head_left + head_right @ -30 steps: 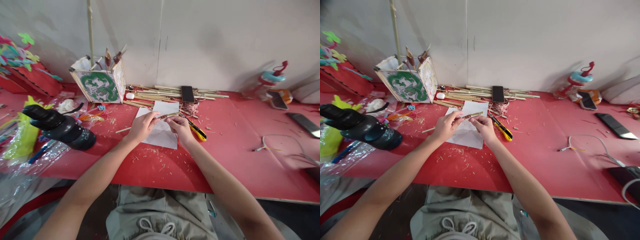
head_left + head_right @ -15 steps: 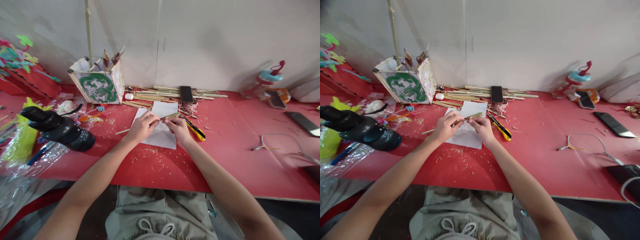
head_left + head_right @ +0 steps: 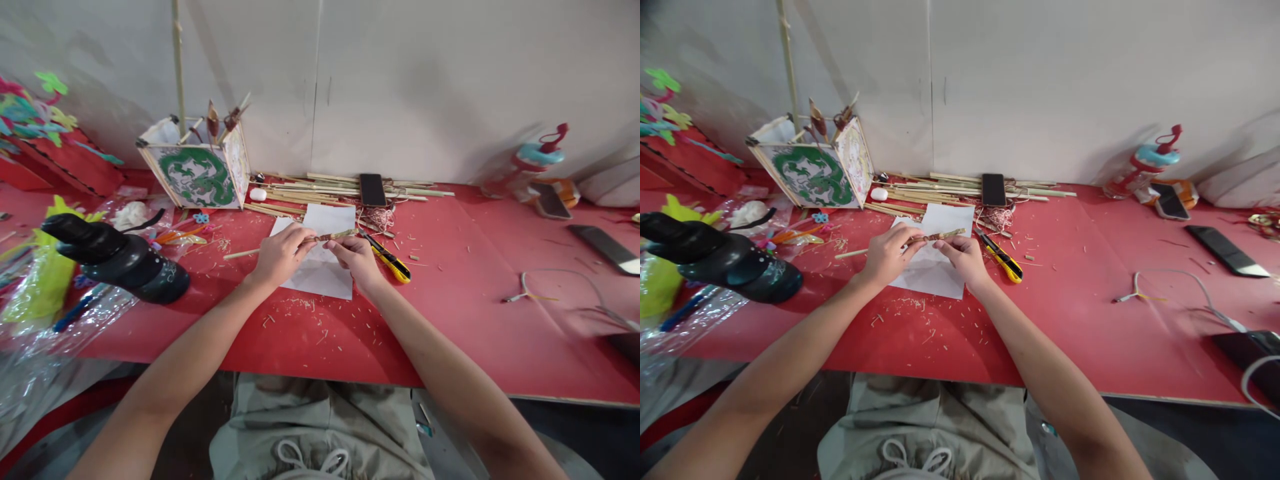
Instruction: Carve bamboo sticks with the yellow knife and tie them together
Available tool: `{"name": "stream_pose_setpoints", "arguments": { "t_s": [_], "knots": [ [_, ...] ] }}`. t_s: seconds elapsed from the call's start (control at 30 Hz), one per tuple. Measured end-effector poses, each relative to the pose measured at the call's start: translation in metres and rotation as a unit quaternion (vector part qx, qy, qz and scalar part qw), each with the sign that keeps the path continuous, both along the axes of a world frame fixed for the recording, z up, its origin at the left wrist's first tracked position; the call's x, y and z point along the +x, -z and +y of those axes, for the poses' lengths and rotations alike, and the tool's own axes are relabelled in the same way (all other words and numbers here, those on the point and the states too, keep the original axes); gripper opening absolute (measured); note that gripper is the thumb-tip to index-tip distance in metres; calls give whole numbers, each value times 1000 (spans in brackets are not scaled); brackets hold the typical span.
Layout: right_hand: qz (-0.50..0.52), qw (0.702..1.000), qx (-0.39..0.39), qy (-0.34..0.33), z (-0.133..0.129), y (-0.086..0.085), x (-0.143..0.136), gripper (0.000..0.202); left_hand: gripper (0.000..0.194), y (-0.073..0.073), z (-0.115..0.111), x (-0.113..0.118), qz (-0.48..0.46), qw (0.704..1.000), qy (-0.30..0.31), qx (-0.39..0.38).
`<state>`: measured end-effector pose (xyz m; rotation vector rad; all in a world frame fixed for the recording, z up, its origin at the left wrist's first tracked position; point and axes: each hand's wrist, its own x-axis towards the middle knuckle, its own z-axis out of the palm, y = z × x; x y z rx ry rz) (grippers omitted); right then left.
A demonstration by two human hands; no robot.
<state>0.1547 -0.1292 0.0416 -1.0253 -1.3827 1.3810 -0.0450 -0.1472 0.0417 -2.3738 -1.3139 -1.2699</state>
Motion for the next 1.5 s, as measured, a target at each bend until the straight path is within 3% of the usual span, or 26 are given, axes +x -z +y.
{"name": "stream_pose_setpoints", "arguments": {
  "t_s": [0.13,0.5,0.77,1.2,1.5],
  "knots": [
    [3,1000,5,0,0,-1,1,43,13,-1,0,0,-4,1000,-2,0],
    [13,1000,10,-2,1,3,1,44,14,0,1,0,-20,996,67,-47],
    [7,1000,19,-3,3,5,2,46,17,1,-1,1,21,999,-7,-41],
    [20,1000,10,-10,0,2,1,44,22,-1,-2,-1,14,995,9,-97],
    [11,1000,7,-9,0,2,0,48,18,2,-1,0,17,998,-13,-64]
  ]
}}
